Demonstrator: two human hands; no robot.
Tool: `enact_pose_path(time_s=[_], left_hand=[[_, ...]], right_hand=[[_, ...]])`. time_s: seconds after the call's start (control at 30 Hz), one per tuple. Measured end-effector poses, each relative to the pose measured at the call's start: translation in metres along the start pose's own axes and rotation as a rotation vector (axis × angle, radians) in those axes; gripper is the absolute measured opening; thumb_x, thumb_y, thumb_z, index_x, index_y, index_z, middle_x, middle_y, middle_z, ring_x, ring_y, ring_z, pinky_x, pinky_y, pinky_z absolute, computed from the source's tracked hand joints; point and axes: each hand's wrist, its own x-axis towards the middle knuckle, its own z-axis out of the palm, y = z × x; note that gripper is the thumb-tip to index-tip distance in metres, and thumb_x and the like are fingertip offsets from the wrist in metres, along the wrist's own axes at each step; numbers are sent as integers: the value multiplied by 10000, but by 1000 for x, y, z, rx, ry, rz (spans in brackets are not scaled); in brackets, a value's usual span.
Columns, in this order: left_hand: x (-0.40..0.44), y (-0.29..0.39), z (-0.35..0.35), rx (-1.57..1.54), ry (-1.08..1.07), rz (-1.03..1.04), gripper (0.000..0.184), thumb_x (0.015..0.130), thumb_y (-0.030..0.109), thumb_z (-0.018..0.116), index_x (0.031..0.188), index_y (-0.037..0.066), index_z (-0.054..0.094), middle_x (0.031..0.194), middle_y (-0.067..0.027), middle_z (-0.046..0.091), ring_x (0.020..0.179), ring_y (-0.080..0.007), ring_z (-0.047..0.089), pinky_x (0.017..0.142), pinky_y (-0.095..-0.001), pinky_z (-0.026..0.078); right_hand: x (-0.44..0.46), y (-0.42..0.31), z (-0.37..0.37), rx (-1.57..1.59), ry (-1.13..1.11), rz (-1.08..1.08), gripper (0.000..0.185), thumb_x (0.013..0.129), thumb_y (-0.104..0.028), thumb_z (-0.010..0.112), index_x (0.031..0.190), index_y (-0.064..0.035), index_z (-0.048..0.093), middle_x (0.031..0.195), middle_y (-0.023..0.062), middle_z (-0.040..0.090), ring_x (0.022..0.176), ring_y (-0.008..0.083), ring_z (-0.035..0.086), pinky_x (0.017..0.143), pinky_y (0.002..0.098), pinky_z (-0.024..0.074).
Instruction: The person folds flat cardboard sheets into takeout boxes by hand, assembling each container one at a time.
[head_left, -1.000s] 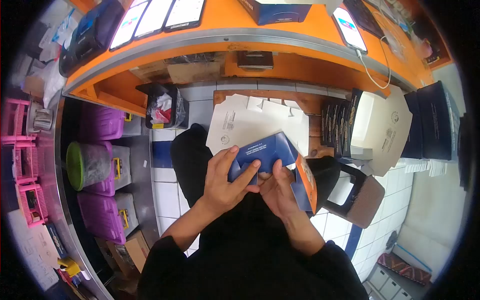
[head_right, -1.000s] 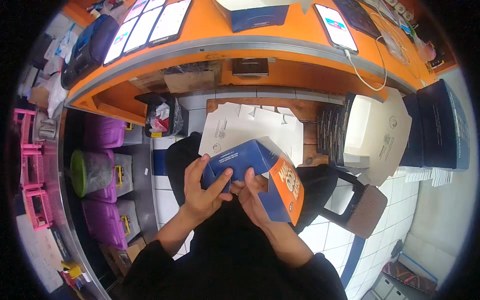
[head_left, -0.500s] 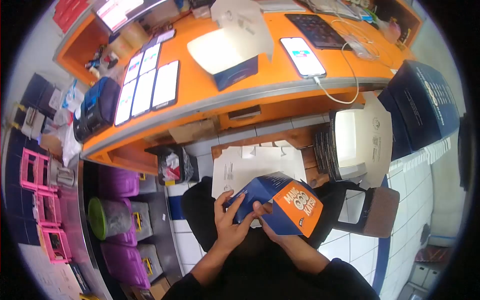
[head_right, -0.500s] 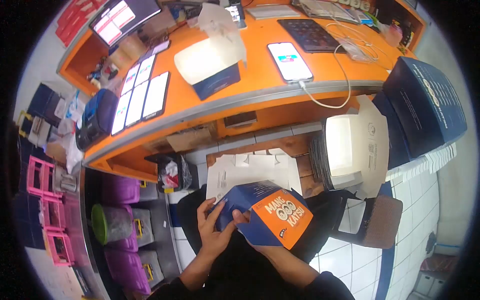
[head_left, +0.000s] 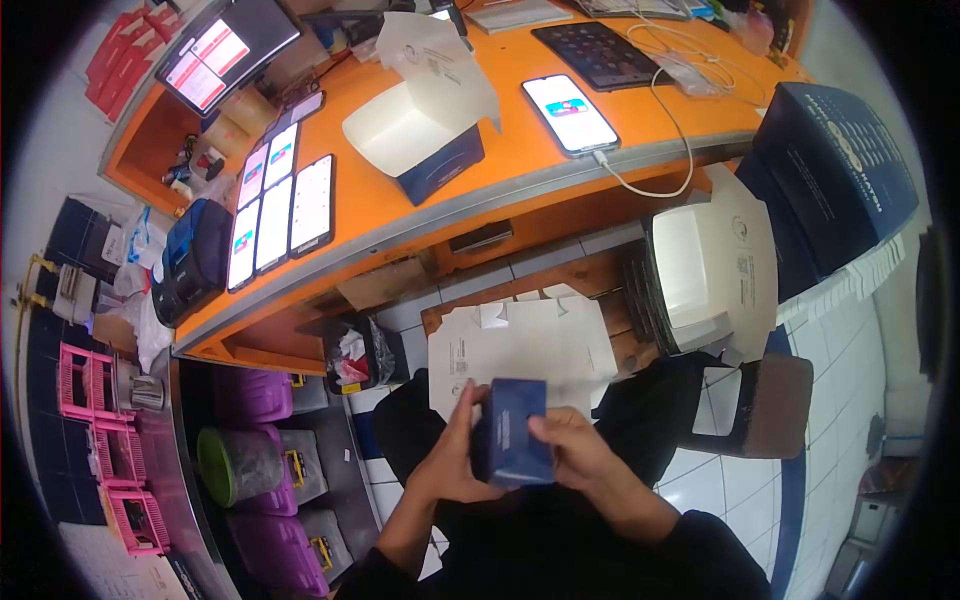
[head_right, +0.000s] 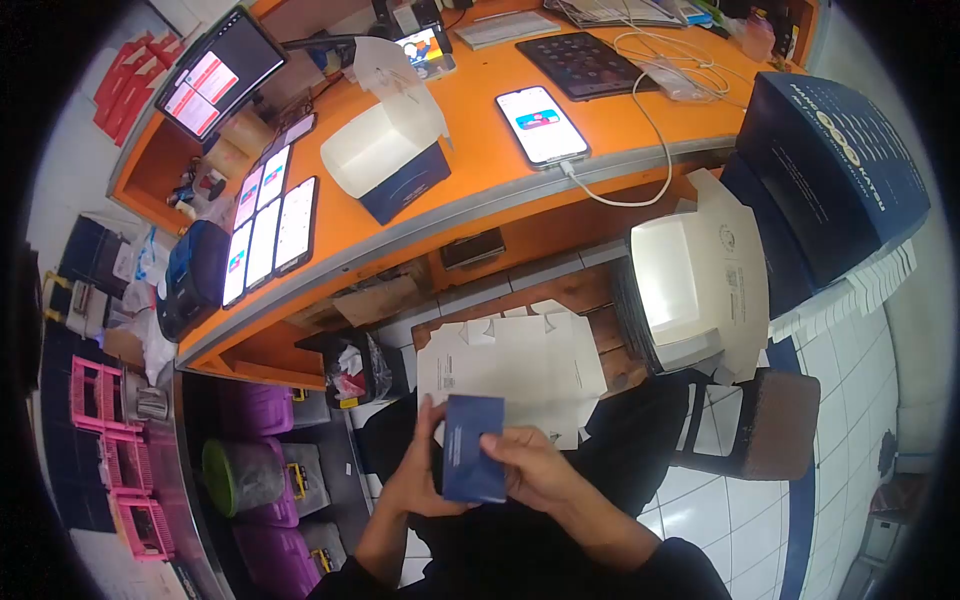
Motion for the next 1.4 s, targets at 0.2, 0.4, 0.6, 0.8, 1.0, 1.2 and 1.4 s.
enact_pose_path(time_s=[0.2, 0.4, 0.6, 0.8, 1.0, 1.2, 1.4], left_hand=[[-6, -24, 53, -633, 76, -300, 1079, 762, 144, 762, 1620, -34, 133, 1437, -231, 481, 1352, -343, 487, 1164, -405, 341], [-39, -115, 71, -1446, 380, -901, 519, 845, 228, 651, 1311, 6, 591, 1048, -169, 699, 1034, -304, 690, 954, -422, 566], [-49, -120, 72, -742, 337, -938, 485, 898, 114, 688, 1354, -12, 586, 1324, -160, 628, 1235, -290, 606, 1061, -390, 492], [-31, -41, 17, 20, -191, -307, 462, 825, -48, 714, 1261, 102, 721, 1552, -194, 450, 1360, -316, 531, 1093, -396, 466], [-25, -41, 21, 249, 132, -226, 285, 791, 68, 838, 1066, 54, 764, 1280, -159, 670, 1106, -283, 676, 969, -375, 526], [-20, -37, 43, 304, 479, -293, 168, 805, 85, 843, 909, 18, 730, 972, -125, 705, 913, -245, 663, 827, -352, 523], [-12, -15, 54, 616, 312, -113, 140, 779, 85, 849, 875, 61, 750, 835, -87, 690, 858, -254, 639, 773, -367, 479]], right_hand=[[16, -27, -20, 180, 153, -193, 358, 1062, -257, 577, 1235, 54, 621, 1267, 182, 684, 1131, 260, 696, 1010, 421, 553], [-1, 28, -60, -2297, -247, -149, 723, 937, -434, 688, 1508, -39, 485, 1577, 279, 400, 1383, 401, 513, 1162, 561, 366], [-1, 31, -82, -2276, -329, 276, 453, 936, -389, 656, 1279, -94, 680, 1242, 166, 697, 1195, 324, 660, 1005, 513, 501], [-6, 5, -81, -2040, -167, 98, 287, 937, -393, 652, 898, -145, 791, 889, 152, 757, 869, 357, 740, 833, 478, 565], [-3, -27, -70, -1877, -93, 180, 308, 942, -460, 661, 947, -184, 797, 853, 141, 747, 865, 349, 730, 776, 479, 554], [-1, -28, -85, -1737, -40, 103, 335, 972, -428, 624, 906, -134, 772, 833, 148, 735, 843, 381, 710, 775, 493, 535], [-1, -24, -62, -1874, 26, 102, 304, 963, -352, 640, 905, -81, 764, 835, 183, 733, 851, 389, 718, 789, 507, 541]])
